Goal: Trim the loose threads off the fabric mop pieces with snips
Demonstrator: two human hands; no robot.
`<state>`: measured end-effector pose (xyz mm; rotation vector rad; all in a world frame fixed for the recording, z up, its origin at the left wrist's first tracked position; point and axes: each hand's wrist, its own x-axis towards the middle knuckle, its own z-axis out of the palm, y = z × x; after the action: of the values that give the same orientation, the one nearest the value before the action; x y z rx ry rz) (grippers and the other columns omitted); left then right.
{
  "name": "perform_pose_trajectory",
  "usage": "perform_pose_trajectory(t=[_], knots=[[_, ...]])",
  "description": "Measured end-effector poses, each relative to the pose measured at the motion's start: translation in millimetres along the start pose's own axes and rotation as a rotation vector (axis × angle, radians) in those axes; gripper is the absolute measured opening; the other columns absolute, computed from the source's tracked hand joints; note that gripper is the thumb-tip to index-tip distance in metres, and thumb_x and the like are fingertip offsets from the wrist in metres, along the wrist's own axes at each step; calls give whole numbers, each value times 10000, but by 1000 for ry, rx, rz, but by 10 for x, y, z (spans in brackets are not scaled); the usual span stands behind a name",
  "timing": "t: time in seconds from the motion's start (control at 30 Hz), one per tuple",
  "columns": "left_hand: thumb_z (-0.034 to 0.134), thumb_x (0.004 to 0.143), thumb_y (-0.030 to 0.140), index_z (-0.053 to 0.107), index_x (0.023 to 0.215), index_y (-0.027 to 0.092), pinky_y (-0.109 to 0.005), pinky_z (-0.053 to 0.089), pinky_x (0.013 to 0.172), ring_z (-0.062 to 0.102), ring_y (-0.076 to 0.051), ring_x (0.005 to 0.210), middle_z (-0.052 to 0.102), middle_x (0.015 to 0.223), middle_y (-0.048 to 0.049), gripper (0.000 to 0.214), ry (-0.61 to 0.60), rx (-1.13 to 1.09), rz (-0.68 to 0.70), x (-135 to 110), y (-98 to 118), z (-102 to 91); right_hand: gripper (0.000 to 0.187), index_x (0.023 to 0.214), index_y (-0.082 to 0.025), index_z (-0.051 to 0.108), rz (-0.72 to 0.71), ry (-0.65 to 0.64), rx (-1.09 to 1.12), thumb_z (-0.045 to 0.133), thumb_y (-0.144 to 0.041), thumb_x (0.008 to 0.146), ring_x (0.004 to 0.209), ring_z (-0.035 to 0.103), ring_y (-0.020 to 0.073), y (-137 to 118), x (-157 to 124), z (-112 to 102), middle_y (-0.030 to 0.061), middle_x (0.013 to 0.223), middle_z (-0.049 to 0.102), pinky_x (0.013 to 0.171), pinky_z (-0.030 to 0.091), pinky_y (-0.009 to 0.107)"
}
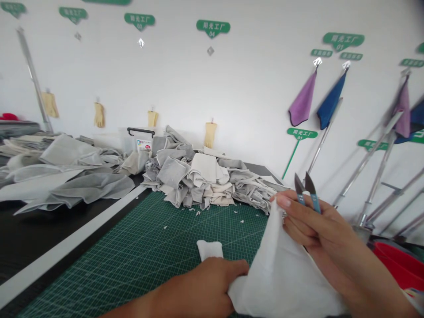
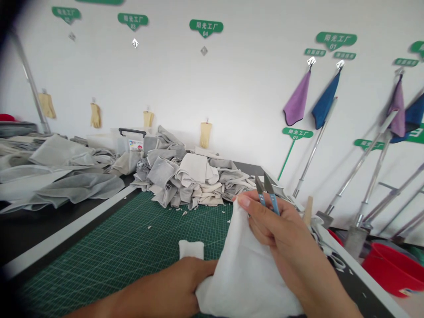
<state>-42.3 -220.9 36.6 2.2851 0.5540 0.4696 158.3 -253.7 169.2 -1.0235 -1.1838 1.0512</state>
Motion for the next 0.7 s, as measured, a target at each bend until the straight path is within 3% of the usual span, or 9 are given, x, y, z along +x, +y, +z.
perform_pose_trajectory(t=[0.1, 0.2, 0.3, 0.37, 0.43, 0.5, 0.53, 0.6, 0.7], knots=[[496, 833, 171, 641, 1042, 245, -253, 474, 730, 672, -209, 903, 729, 1008, -17, 266, 98, 36, -121, -66, -59, -276, 245, 922, -161, 649, -34, 86, -25, 755, -363, 833, 496, 102, 58, 31, 87, -50, -93, 576, 149, 405, 112, 214], [439, 821, 126, 641, 998, 232, -239, 455, 734, 655, -190, 883, 726, 971, -5, 289, 339, 167, -227, -187, -166, -729, 290, 1007, -153, 675, -30, 96, -10, 738, -383, 841, 498, 91, 60, 40, 183, -124, -93, 588, 130, 406, 86, 214], [439, 791, 95, 614, 1138, 252, -255, 452, 780, 641, -195, 899, 711, 1022, -4, 419, 701, 346, -360, -427, -305, -1206, 318, 1064, -155, 684, -3, 76, -2, 716, -392, 855, 494, 78, 64, 61, 278, -200, -94, 582, 125, 407, 69, 217], [452, 795, 103, 571, 1229, 256, -287, 456, 817, 627, -212, 929, 685, 1083, -19, 475, 1006, 482, -451, -650, -400, -1467, 310, 1070, -156, 686, 27, 42, 0, 708, -384, 861, 494, 78, 66, 92, 334, -242, -94, 575, 131, 407, 75, 217], [478, 815, 130, 500, 1326, 242, -339, 450, 858, 606, -241, 977, 648, 1143, -52, 524, 1322, 679, -552, -898, -504, -1668, 299, 1074, -160, 687, 55, 7, 6, 704, -373, 865, 497, 83, 68, 133, 381, -274, -92, 576, 134, 409, 86, 216], [500, 822, 149, 418, 1399, 180, -396, 427, 907, 561, -285, 1074, 585, 1229, -118, 584, 1542, 890, -650, -1148, -649, -1817, 298, 1087, -161, 685, 69, -11, 15, 697, -364, 869, 499, 84, 70, 172, 416, -296, -91, 579, 135, 410, 90, 215], [508, 821, 156, 391, 1419, 158, -429, 407, 938, 525, -311, 1133, 544, 1279, -150, 609, 1578, 987, -708, -1269, -746, -1873, 299, 1095, -161, 684, 75, -18, 20, 692, -361, 872, 498, 84, 71, 188, 430, -304, -91, 578, 136, 409, 91, 215], [500, 847, 206, 376, 1441, 166, -509, 382, 943, 477, -376, 1180, 511, 1297, -186, 608, 1477, 1093, -899, -1497, -998, -1944, 299, 1101, -157, 682, 88, -30, 23, 684, -353, 875, 496, 83, 72, 212, 452, -316, -91, 576, 137, 406, 90, 215], [480, 876, 292, 431, 1417, 146, -605, 341, 917, 437, -460, 1192, 485, 1310, -241, 562, 1027, 989, -1225, -1778, -1470, -1936, 289, 1087, -150, 684, 97, -39, 16, 680, -346, 874, 490, 82, 69, 227, 476, -323, -93, 570, 139, 399, 92, 213]])
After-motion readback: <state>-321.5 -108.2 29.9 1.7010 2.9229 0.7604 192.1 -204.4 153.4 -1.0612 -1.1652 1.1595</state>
